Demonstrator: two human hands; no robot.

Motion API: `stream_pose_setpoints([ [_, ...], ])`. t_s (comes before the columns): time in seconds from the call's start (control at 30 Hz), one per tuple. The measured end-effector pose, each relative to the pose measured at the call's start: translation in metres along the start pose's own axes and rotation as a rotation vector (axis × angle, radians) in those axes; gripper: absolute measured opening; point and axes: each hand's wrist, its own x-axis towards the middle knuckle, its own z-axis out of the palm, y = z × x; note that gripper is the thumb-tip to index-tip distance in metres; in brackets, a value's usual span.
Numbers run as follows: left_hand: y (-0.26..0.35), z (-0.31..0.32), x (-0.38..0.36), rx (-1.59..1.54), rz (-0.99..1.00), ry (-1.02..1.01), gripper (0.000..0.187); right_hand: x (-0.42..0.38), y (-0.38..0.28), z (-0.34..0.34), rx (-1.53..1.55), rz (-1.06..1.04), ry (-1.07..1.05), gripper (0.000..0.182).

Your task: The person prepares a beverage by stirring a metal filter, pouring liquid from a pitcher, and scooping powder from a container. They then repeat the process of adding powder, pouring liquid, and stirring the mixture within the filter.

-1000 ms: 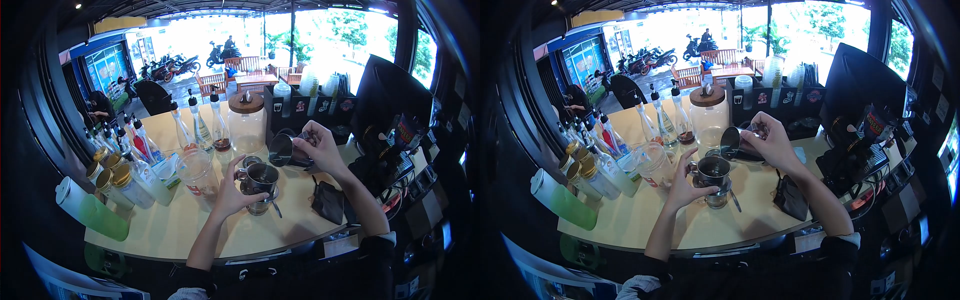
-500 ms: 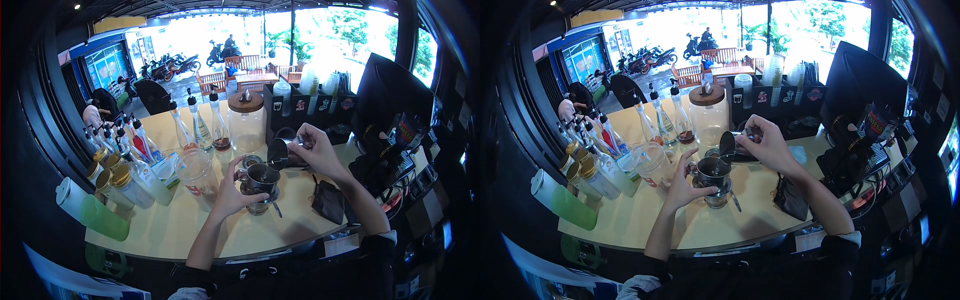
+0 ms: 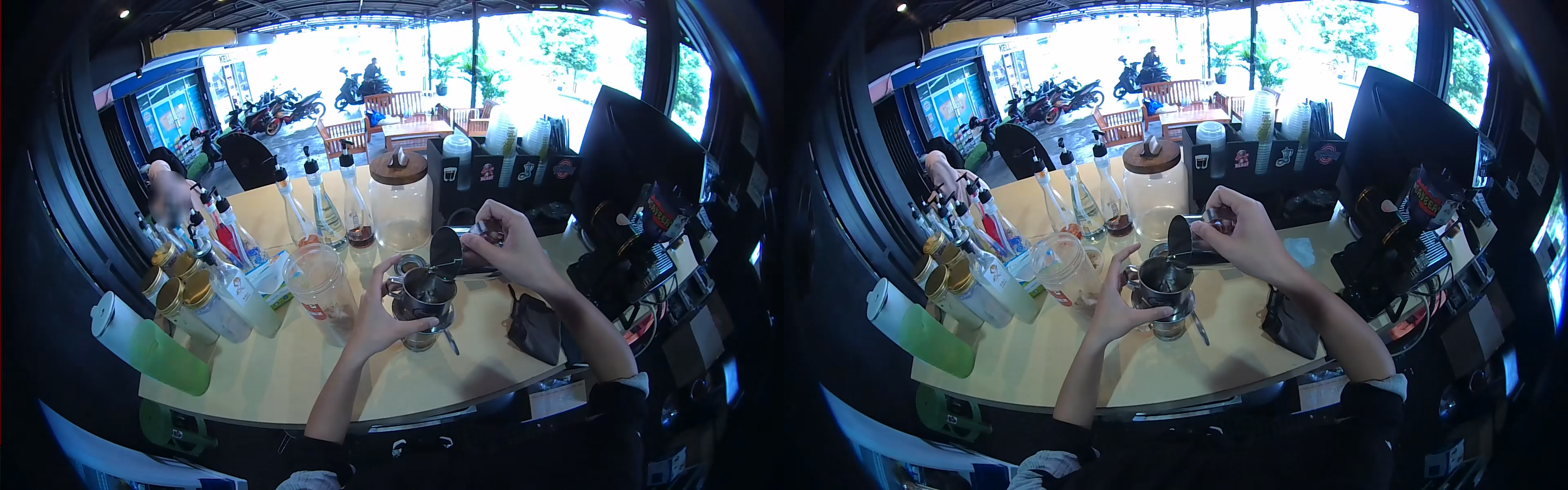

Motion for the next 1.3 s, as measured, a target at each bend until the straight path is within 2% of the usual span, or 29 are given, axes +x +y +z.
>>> stream_pose_setpoints([
  [0.23, -0.017, 0.006, 0.003, -0.056, 0.062, 0.035, 0.110, 0.002, -0.006, 0.003, -0.107, -0.040, 0.005, 0.024],
  [0.3, -0.019, 0.007, 0.003, -0.058, 0.075, 0.040, 0.110, 0.003, -0.004, 0.003, -0.084, 0.006, -0.021, 0.021],
  [0.7, -0.030, 0.009, 0.003, -0.097, 0.093, 0.081, 0.111, 0.003, -0.017, 0.008, 0.034, -0.029, 0.002, 0.023],
  [0.83, -0.029, 0.005, 0.003, -0.007, 0.132, 0.121, 0.111, 0.003, -0.015, 0.007, 0.103, -0.002, -0.007, 0.023],
  [0.97, -0.025, 0.001, 0.004, 0.079, 0.170, 0.141, 0.111, 0.001, -0.021, 0.004, 0.004, -0.004, 0.000, 0.022],
  [1.3, -0.005, -0.007, 0.001, 0.161, 0.063, 0.079, 0.109, 0.001, -0.020, 0.004, 0.020, -0.009, 0.009, 0.023],
])
